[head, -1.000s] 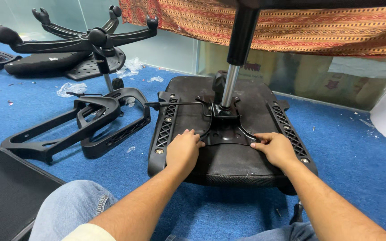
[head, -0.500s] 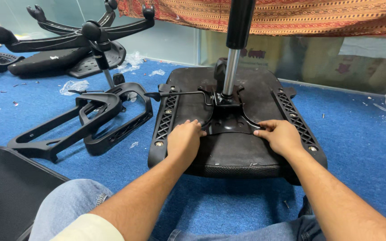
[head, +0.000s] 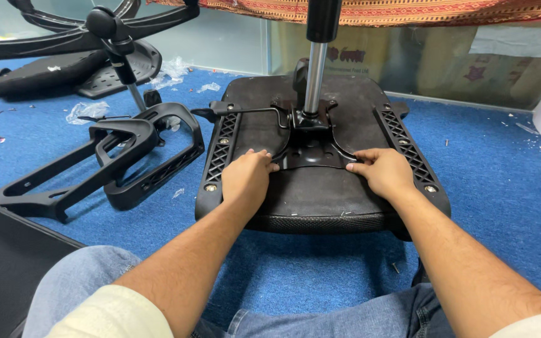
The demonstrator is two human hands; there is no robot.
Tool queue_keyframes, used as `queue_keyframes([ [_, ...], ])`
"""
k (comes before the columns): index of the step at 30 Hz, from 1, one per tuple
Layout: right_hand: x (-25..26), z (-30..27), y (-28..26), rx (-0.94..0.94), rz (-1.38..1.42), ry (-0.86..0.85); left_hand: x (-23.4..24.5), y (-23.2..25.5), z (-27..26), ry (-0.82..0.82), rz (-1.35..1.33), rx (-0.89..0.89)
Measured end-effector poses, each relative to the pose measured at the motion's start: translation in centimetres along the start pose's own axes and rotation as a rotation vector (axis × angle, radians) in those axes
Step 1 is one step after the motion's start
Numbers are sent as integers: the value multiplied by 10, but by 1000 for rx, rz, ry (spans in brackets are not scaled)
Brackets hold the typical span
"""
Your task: The person attaches a black plastic frame to the underside of an office chair seat using a screwdriver and screws. They then place the chair base with gas lift onto the seat and secure it with additional screws.
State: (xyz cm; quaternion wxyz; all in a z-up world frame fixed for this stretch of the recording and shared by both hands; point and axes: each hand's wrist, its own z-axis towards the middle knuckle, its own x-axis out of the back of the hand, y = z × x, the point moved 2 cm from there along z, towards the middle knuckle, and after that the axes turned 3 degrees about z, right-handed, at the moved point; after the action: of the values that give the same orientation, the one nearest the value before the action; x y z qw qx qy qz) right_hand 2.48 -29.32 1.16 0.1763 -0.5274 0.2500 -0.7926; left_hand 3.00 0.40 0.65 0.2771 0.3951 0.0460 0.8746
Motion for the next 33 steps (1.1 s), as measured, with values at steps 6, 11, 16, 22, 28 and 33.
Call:
queue_keyframes([
  [6, 5, -4, -17, -73, -37, -17, 14, 8, 5, -59, 36, 30],
  [11, 7, -6, -21, -93, -68, -19, 19, 11, 9, -11, 5, -12],
  [16, 5, -2, -20, -40, -107, 35, 17, 11, 16, -61, 71, 6],
  [22, 2, 4, -16, -28, -137, 57, 12, 8, 21, -67, 85, -13],
  [28, 2, 6, -18, -31, -163, 80, 3, 5, 25, -65, 118, -56],
  [33, 4, 6, -22, -76, -191, 62, 1, 4, 28, -40, 63, -105],
])
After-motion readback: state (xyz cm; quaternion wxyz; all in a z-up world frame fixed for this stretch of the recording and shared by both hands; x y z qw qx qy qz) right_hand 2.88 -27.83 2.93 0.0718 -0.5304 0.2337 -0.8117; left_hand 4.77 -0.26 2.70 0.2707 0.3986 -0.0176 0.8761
